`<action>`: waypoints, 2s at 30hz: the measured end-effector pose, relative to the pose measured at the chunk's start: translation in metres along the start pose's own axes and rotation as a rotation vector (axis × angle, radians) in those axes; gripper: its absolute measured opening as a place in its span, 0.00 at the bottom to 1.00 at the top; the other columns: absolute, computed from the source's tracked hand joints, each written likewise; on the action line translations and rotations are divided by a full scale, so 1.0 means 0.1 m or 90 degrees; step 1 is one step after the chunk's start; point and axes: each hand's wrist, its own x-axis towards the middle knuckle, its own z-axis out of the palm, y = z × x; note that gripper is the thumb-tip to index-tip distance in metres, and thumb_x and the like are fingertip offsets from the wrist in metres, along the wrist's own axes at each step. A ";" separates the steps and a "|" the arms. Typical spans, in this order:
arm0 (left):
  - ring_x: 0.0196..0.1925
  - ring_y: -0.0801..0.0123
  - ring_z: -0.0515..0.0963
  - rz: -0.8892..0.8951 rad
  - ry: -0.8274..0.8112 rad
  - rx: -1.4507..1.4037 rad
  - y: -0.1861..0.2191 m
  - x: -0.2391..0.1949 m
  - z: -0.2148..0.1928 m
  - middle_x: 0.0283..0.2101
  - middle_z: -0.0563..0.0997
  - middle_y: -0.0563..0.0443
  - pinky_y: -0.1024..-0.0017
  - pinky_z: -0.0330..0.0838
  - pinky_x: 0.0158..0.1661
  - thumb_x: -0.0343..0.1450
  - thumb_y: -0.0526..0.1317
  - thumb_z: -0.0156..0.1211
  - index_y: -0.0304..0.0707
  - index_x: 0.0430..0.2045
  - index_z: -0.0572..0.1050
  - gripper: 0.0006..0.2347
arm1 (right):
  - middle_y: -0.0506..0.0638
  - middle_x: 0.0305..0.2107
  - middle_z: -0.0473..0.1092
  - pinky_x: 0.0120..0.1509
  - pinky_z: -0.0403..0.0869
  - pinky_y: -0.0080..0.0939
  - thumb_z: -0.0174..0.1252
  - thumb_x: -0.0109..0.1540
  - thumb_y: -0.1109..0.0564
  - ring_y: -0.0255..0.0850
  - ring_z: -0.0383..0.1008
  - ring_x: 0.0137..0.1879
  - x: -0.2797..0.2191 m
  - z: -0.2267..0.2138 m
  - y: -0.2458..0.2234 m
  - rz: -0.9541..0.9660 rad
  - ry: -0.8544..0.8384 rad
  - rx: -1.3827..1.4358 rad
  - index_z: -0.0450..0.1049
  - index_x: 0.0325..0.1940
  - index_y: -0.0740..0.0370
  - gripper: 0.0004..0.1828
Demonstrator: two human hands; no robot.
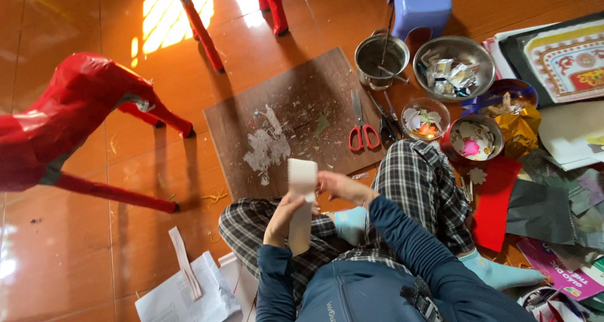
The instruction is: Cutting paper strips with scissors and assembling a red decorative object
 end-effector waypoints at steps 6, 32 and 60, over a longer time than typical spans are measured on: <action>0.49 0.62 0.88 0.010 -0.139 0.267 0.04 -0.19 0.06 0.53 0.88 0.42 0.58 0.84 0.47 0.76 0.35 0.65 0.44 0.67 0.79 0.21 | 0.34 0.22 0.68 0.28 0.67 0.20 0.74 0.64 0.57 0.25 0.72 0.25 -0.19 0.05 -0.37 -0.070 0.155 -0.052 0.84 0.39 0.55 0.04; 0.25 0.70 0.82 0.237 0.260 0.096 0.11 -0.37 -0.28 0.28 0.83 0.42 0.62 0.89 0.28 0.71 0.32 0.75 0.19 0.39 0.83 0.10 | 0.47 0.19 0.69 0.20 0.70 0.26 0.65 0.72 0.63 0.35 0.78 0.23 -0.40 -0.27 -0.53 -0.171 0.389 0.058 0.76 0.36 0.59 0.10; 0.36 0.65 0.85 0.213 -0.080 0.267 0.29 -1.22 -0.66 0.34 0.88 0.43 0.67 0.80 0.47 0.71 0.25 0.66 0.30 0.30 0.87 0.05 | 0.67 0.28 0.76 0.23 0.77 0.38 0.45 0.62 0.79 0.47 0.81 0.26 -0.49 -0.25 -0.54 -0.156 0.146 0.048 0.79 0.40 0.74 0.17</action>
